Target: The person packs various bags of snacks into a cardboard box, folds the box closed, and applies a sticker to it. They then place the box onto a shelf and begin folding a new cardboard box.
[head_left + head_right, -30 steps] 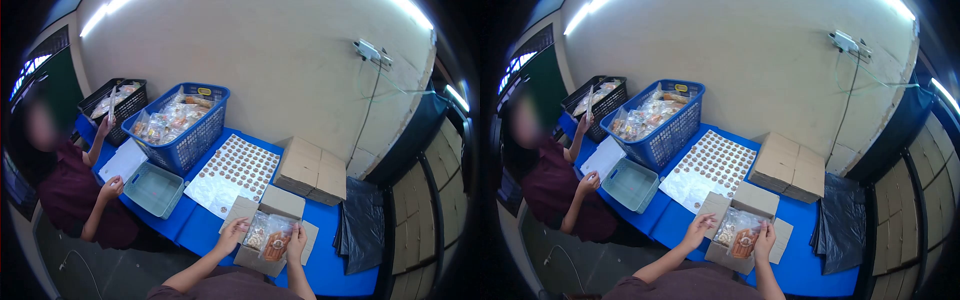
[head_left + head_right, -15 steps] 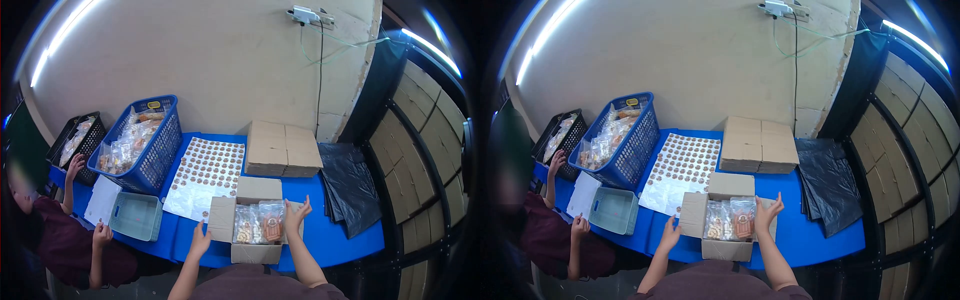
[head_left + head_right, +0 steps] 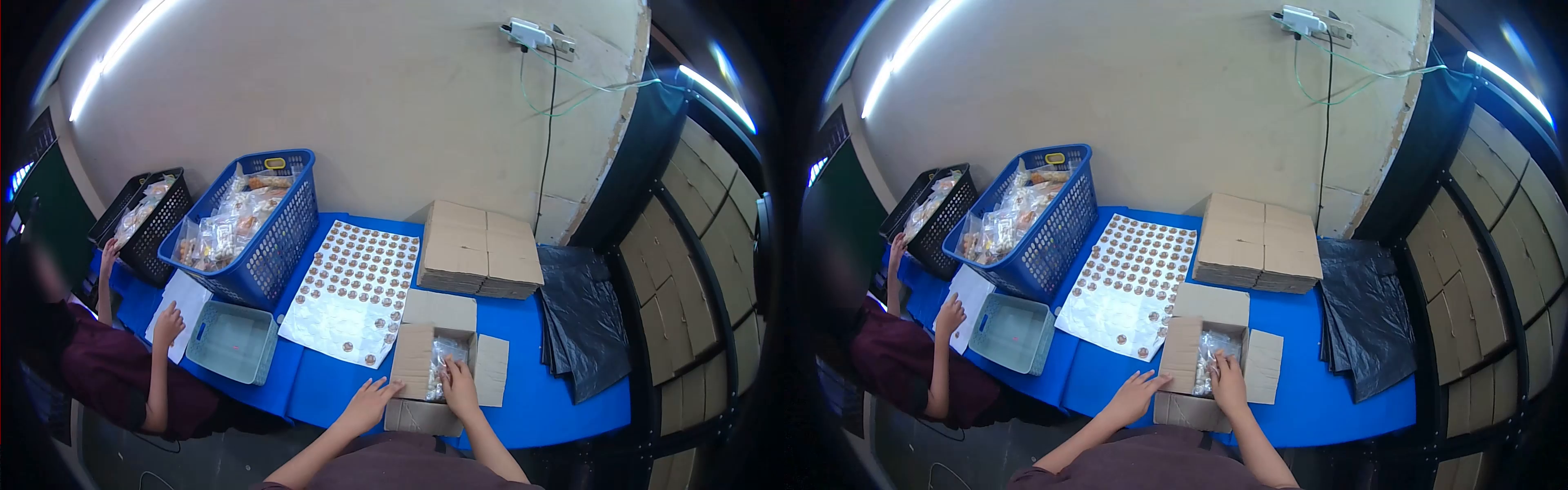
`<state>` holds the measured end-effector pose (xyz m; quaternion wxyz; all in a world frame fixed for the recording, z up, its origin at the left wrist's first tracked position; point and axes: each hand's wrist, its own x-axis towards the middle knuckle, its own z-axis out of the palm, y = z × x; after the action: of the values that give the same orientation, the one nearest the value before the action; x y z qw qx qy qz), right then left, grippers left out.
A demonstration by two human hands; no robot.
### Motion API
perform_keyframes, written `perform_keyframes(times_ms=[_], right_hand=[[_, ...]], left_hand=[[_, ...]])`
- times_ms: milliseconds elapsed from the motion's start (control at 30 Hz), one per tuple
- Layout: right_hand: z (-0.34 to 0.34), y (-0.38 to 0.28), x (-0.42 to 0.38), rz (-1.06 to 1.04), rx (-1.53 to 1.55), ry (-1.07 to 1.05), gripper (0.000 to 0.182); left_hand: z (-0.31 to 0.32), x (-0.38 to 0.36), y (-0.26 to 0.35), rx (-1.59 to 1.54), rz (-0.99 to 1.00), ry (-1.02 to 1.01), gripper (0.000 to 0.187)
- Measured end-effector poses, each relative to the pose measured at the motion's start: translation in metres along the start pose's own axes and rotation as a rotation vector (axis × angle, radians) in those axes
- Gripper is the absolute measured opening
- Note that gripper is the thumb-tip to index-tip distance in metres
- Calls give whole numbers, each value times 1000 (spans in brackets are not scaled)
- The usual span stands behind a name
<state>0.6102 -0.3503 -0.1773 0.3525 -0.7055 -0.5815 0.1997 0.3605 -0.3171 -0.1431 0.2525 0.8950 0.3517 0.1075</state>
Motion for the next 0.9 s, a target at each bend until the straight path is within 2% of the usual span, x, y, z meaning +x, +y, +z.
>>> perform_keyframes(times_ms=[33, 100, 133, 167, 233, 300, 367, 400, 467, 500, 567, 600, 667, 733, 767, 833, 867, 900], right_hand=[[0, 1, 0, -7, 2, -4, 38], [-1, 4, -4, -80, -183, 113, 36], [-4, 2, -6, -55, -170, 129, 34], [-8, 2, -3, -66, -169, 124, 34], [-18, 6, -10, -82, -194, 298, 32], [-26, 16, -13, -16, -145, 382, 33], [-35, 34, -16, 191, -197, 622, 30], [-38, 54, -17, 183, -202, 618, 30], [-41, 105, -14, 251, 105, 529, 31], [-46, 120, -14, 239, 98, 520, 31], [-50, 143, -12, 455, 519, 394, 29], [-51, 154, -10, 447, 397, 453, 29], [-62, 144, -8, 480, 500, 464, 29], [-69, 127, -1, 511, 706, 474, 33], [-73, 128, 1, 511, 681, 489, 33], [-81, 125, 4, 555, 903, 305, 36], [-84, 115, 4, 562, 897, 308, 36], [-92, 85, 5, 544, 1042, 311, 36]], left_hand=[[6, -1, -4, 154, 6, -111, 66], [17, -4, -13, 237, 27, -123, 70], [19, -4, -17, 318, 50, -137, 75], [23, -6, -19, 318, 40, -130, 75], [17, -10, -6, 278, -25, -171, 88], [25, -9, -15, 294, 2, -168, 93], [36, -6, -24, 291, -1, -147, 98], [41, -5, -30, 324, 9, -115, 96], [56, -2, -41, 341, 9, -73, 93], [62, 1, -50, 334, 16, -49, 92], [60, 2, -51, 329, 17, -21, 92], [50, 4, -45, 223, -15, -52, 87], [43, 5, -42, 107, -56, -78, 83], [47, 12, -50, -97, -43, 43, 73], [53, 18, -56, -119, -26, 44, 73], [52, 26, -64, -340, -38, 101, 59], [45, 23, -61, -408, -10, 151, 47], [36, 28, -55, -331, -12, 146, 46]])
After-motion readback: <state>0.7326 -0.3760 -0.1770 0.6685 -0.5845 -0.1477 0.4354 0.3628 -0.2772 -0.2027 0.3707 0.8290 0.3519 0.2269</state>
